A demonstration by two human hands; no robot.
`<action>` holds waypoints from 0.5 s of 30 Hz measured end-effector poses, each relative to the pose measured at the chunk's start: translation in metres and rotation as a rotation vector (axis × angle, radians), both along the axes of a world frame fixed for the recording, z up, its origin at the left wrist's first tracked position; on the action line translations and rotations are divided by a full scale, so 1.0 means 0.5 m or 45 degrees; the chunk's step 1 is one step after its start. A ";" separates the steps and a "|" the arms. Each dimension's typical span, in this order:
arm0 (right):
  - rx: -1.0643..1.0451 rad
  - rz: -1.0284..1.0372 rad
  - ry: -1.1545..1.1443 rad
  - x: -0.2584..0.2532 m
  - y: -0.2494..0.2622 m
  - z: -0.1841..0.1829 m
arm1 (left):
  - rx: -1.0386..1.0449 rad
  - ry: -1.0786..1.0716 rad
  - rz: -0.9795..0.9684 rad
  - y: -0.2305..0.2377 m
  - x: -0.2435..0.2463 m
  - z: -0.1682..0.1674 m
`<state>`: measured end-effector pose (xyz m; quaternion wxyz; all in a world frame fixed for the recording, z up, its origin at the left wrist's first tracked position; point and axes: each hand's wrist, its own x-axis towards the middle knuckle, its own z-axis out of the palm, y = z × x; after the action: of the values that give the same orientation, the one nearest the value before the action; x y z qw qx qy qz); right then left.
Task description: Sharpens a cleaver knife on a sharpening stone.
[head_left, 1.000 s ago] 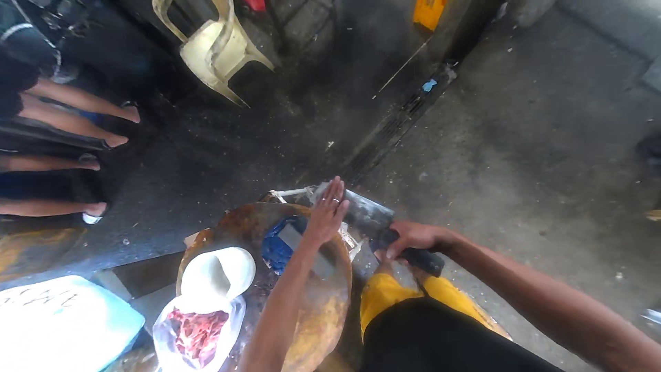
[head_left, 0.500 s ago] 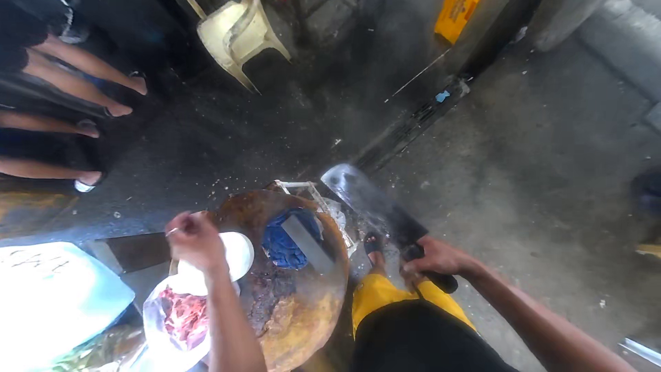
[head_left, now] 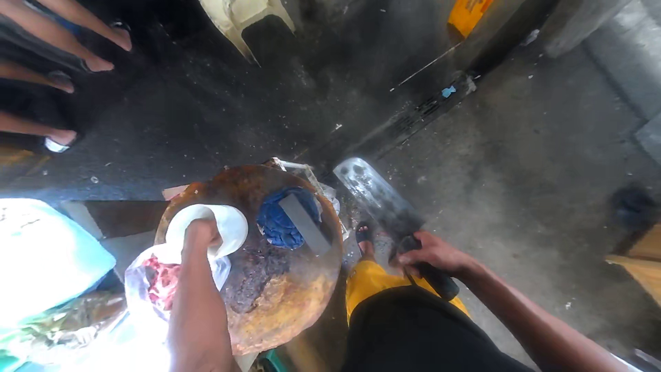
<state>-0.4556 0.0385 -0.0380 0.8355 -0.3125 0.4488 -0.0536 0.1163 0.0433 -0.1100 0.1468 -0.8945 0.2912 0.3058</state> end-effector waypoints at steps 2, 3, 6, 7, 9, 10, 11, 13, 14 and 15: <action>-0.005 0.008 -0.002 -0.002 0.005 -0.005 | -0.188 0.083 0.263 0.007 -0.003 0.002; -0.005 0.009 -0.008 -0.006 0.008 -0.009 | -0.322 0.132 0.391 0.015 -0.012 0.017; 0.006 0.001 0.029 -0.014 0.009 -0.015 | -0.731 0.422 0.818 0.007 -0.058 0.108; 0.015 0.012 0.042 -0.016 0.009 -0.017 | -0.827 0.514 0.924 0.004 -0.072 0.134; 0.035 0.018 0.052 -0.019 0.009 -0.021 | -0.934 0.658 0.994 0.003 -0.113 0.167; 0.047 0.032 0.057 -0.022 0.005 -0.024 | -0.944 0.727 0.980 0.000 -0.140 0.176; 0.058 0.056 0.056 -0.026 -0.002 -0.027 | -0.928 0.775 0.958 -0.006 -0.169 0.180; 0.057 0.116 0.055 -0.036 -0.012 -0.036 | -0.836 0.868 0.904 -0.015 -0.230 0.179; 0.049 0.151 0.051 -0.042 -0.019 -0.040 | -0.784 0.902 0.887 -0.019 -0.258 0.168; 0.044 0.190 0.051 -0.050 -0.026 -0.044 | -0.739 0.923 0.876 -0.021 -0.285 0.153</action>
<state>-0.4805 0.0255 -0.0602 0.8332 -0.3317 0.4418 0.0228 -0.0261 0.0327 -0.0334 -0.3215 -0.7796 0.0872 0.5304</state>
